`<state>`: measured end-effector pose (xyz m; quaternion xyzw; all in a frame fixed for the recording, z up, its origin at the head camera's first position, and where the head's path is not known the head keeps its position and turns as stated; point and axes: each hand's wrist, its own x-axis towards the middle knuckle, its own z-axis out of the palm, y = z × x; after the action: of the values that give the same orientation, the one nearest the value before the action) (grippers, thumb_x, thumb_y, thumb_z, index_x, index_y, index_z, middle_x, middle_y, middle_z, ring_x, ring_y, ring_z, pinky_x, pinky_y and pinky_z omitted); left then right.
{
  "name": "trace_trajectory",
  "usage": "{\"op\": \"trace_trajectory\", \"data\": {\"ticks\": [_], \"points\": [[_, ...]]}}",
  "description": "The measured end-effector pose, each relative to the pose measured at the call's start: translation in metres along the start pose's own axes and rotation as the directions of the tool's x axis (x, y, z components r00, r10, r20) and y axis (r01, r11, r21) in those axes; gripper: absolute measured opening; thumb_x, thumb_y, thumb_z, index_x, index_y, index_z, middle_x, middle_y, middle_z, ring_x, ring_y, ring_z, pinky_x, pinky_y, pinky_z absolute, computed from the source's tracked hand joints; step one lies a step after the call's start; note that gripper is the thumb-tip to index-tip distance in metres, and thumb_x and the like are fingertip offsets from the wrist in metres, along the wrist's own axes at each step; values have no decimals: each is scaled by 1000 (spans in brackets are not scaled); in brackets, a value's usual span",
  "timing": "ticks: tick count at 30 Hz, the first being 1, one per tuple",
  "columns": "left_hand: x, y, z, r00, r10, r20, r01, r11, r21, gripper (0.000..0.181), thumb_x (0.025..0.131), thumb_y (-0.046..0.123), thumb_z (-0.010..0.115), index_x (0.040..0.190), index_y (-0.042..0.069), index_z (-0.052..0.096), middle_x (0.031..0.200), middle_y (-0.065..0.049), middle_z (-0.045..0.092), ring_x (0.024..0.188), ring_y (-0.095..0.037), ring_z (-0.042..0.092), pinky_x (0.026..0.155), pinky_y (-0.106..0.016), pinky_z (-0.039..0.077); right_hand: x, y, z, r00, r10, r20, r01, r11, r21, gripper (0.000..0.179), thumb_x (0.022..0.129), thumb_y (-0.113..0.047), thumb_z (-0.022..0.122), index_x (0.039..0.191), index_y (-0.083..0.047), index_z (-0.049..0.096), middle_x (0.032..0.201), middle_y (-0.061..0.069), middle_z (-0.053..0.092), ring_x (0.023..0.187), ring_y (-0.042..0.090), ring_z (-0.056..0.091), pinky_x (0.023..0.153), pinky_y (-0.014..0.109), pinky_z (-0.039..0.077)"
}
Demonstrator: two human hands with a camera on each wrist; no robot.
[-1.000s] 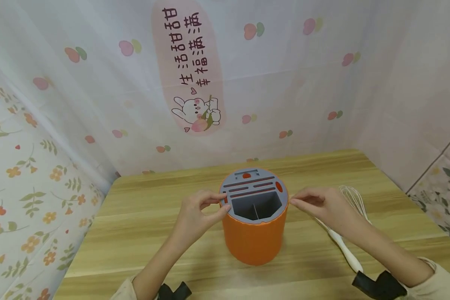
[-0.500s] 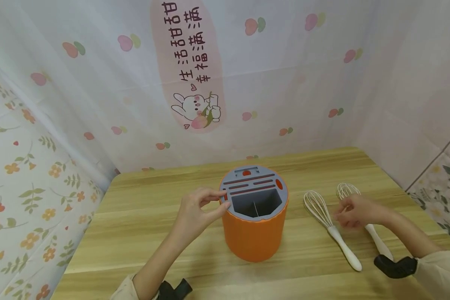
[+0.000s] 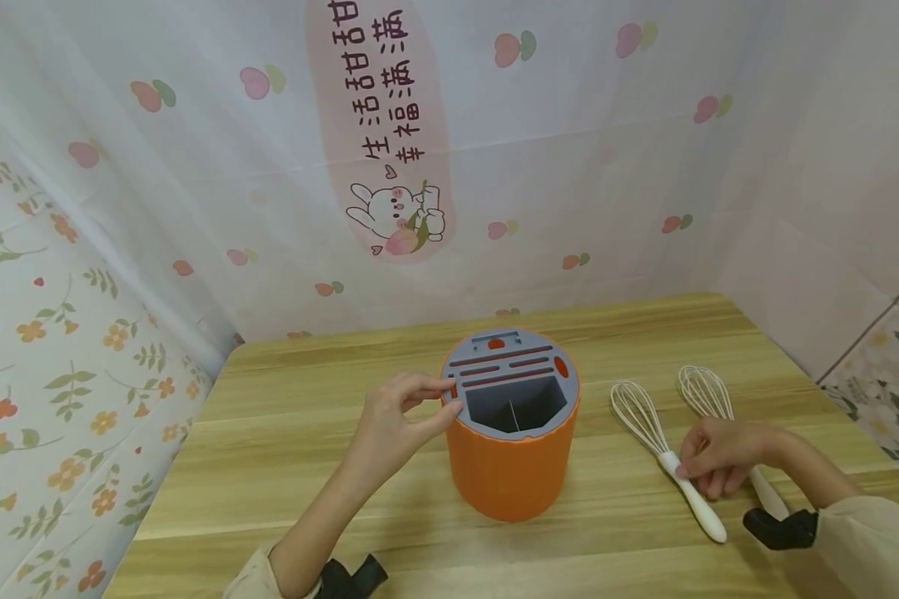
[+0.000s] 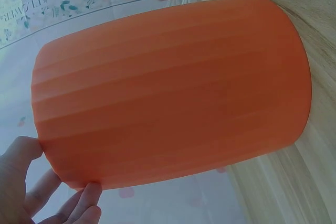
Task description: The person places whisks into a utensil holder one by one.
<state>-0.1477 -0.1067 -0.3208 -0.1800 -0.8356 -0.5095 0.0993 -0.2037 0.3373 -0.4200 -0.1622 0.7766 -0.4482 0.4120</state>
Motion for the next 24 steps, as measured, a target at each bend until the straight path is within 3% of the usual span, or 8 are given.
{"op": "trace_trajectory", "data": {"ticks": [6, 15, 24], "points": [[0, -1, 1, 1000, 0, -8, 0, 1000, -6, 21, 77, 15, 74, 98, 16, 71, 94, 4, 63, 84, -8, 61, 86, -36, 49, 2, 7, 0, 1000, -23, -5, 23, 1000, -20, 29, 87, -13, 62, 76, 14, 58, 63, 12, 64, 54, 15, 63, 43, 20, 47], [-1, 0, 1, 1000, -4, -9, 4, 1000, -11, 21, 78, 15, 74, 99, 15, 71, 96, 5, 63, 85, -7, 60, 87, -35, 49, 2, 10, 1, 995, -90, 29, 89, 995, 36, 24, 88, -9, 59, 79, 13, 58, 66, 12, 65, 56, 15, 64, 46, 21, 49], [-1, 1, 1, 1000, -15, -4, 15, 1000, -16, 21, 78, 16, 74, 99, 17, 71, 98, 6, 64, 87, -6, 60, 88, -36, 48, 1, -13, -4, 984, -178, -32, 173, 978, -118, 16, 89, -10, 59, 80, 3, 59, 64, 6, 64, 55, 19, 64, 46, 32, 53]]}}
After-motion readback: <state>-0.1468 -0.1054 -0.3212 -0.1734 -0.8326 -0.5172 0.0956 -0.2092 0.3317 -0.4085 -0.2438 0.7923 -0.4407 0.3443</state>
